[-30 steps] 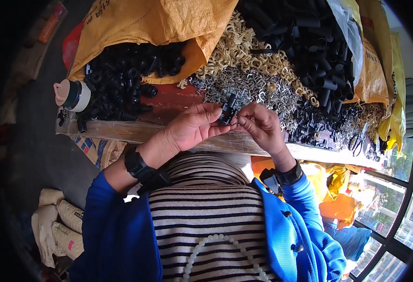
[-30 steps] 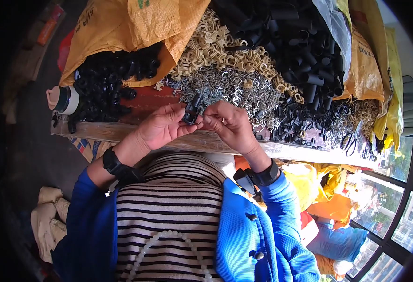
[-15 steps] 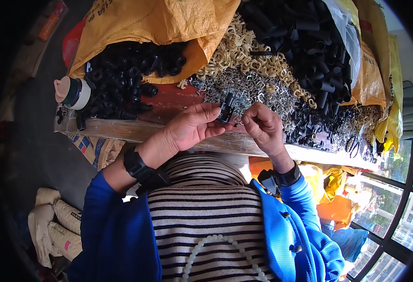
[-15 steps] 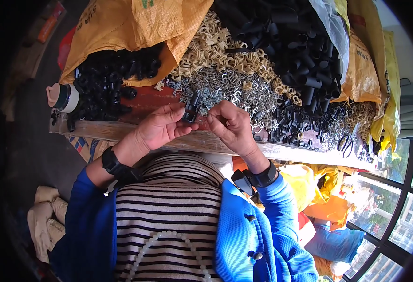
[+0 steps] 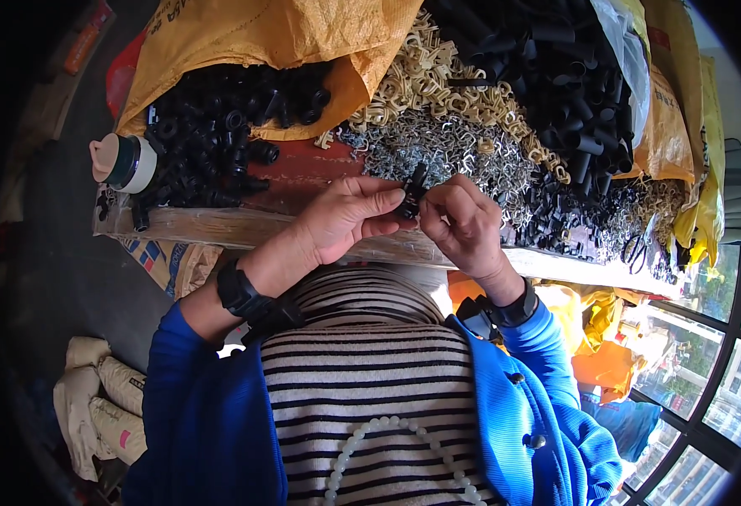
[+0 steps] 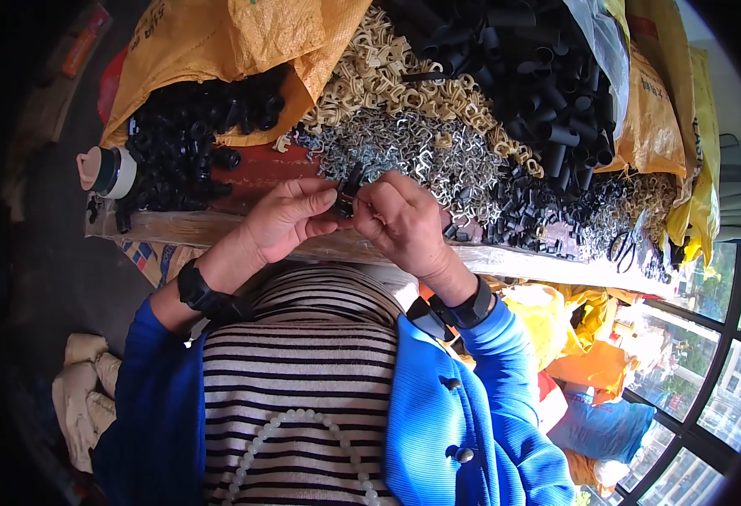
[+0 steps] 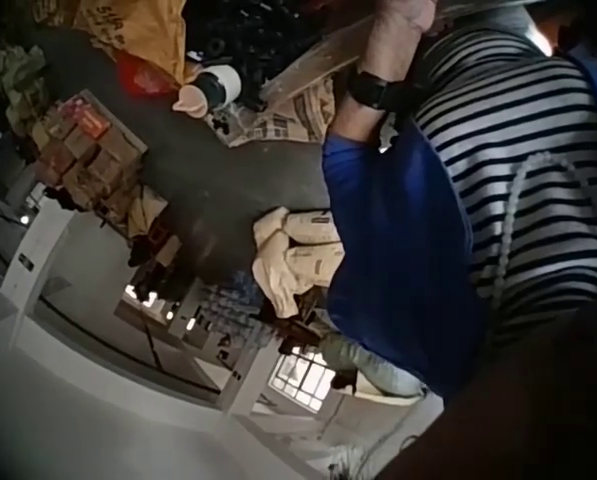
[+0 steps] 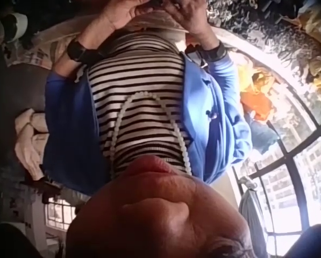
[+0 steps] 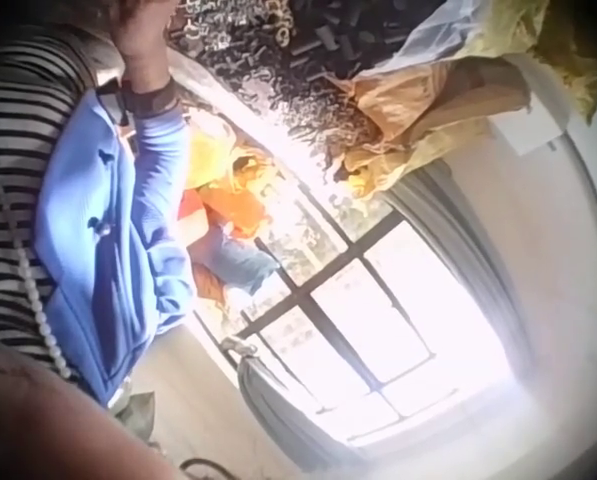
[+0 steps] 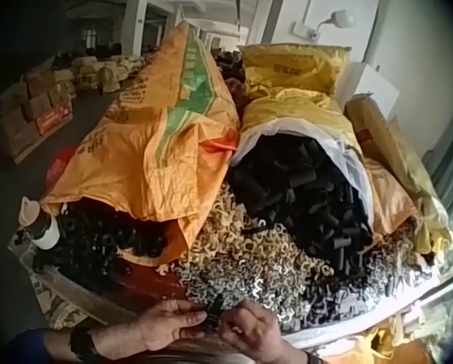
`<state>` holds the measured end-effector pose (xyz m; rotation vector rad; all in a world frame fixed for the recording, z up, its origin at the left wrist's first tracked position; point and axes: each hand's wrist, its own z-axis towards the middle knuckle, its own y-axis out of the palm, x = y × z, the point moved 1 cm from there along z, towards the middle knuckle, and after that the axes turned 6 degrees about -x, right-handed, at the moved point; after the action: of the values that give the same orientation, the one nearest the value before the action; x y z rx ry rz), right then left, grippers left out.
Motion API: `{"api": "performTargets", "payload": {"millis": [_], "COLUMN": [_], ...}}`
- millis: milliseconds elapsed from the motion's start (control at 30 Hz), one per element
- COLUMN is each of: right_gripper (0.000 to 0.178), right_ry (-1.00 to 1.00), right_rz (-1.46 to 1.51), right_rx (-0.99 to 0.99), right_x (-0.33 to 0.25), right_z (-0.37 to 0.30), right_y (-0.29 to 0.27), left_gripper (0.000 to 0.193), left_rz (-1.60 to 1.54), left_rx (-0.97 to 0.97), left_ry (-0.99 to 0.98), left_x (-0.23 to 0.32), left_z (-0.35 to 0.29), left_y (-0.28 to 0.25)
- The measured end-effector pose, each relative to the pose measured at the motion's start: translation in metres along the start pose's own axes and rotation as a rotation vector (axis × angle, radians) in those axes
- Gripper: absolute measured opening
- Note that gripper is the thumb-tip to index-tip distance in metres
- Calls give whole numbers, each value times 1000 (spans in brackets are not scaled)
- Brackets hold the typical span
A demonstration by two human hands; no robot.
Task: The person assembles components by hand by picking up a black plastic part and a metal clip, fitting the clip into the part, and then sliding a black sleeve over the assembly.
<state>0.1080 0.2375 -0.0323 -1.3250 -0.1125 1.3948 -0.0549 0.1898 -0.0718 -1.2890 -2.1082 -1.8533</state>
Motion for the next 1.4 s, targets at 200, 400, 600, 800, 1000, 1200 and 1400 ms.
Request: {"api": "performTargets", "payload": {"millis": [200,400,600,800,1000,1200,1400], "right_gripper": [11,18,21,20,19,25,19], "right_ry": [-98,200,400,226,354,465,468], "right_rz": [-83,198,802,-598,-209,102,604], "right_rx": [1,-158,-203,30,141,310,47], "right_x": [1,1,20,70,94,105,79], "right_z": [2,0,-10,-10,-13,-23,-19], "right_y": [-1,-4,0,-35,-38,-27,-33], "left_gripper": [22,23,24,23,20,16,15], "left_rz": [46,148,153,90,70,3,0], "left_rx": [26,31,18,19,48,21,66], "left_ry": [-1,6,-60,-85,-47,-37,15], "left_x": [0,1,1,-1,-3,-1,-4], "left_z": [1,2,-2,0,-4,3,2], "left_y": [2,5,8,0,-1,-3,-5]}}
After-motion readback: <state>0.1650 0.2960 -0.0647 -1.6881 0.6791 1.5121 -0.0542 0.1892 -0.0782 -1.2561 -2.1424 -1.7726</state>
